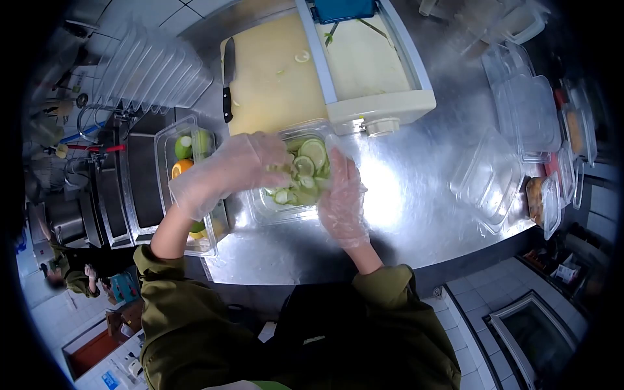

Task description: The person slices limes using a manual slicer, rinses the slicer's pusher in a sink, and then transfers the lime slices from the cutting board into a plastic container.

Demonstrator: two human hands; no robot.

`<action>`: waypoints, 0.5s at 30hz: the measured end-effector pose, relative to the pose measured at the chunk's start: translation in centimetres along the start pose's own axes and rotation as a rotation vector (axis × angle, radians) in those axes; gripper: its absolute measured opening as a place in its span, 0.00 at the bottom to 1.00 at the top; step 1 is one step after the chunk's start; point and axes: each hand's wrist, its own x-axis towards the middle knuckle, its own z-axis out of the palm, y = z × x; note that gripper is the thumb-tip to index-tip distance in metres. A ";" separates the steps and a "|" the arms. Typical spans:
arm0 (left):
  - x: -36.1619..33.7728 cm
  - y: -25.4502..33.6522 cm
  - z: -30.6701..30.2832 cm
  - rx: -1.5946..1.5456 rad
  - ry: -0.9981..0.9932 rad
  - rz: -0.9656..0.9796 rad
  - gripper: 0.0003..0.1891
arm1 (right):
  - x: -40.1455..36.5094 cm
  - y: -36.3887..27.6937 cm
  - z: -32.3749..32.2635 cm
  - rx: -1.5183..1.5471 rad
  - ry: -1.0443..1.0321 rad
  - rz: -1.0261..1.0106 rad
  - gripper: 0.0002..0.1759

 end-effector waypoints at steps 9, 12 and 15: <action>4.7 -3.1 -1.0 -0.029 0.153 -0.246 0.12 | 0.0 0.0 0.0 0.012 -0.015 0.052 0.43; 10.4 -6.6 -1.3 -0.030 0.325 -0.444 0.10 | 0.1 -0.1 0.2 -0.009 0.010 0.013 0.44; 15.0 -12.1 1.3 0.289 0.507 -0.222 0.10 | -0.1 0.5 0.4 -0.007 0.023 -0.022 0.44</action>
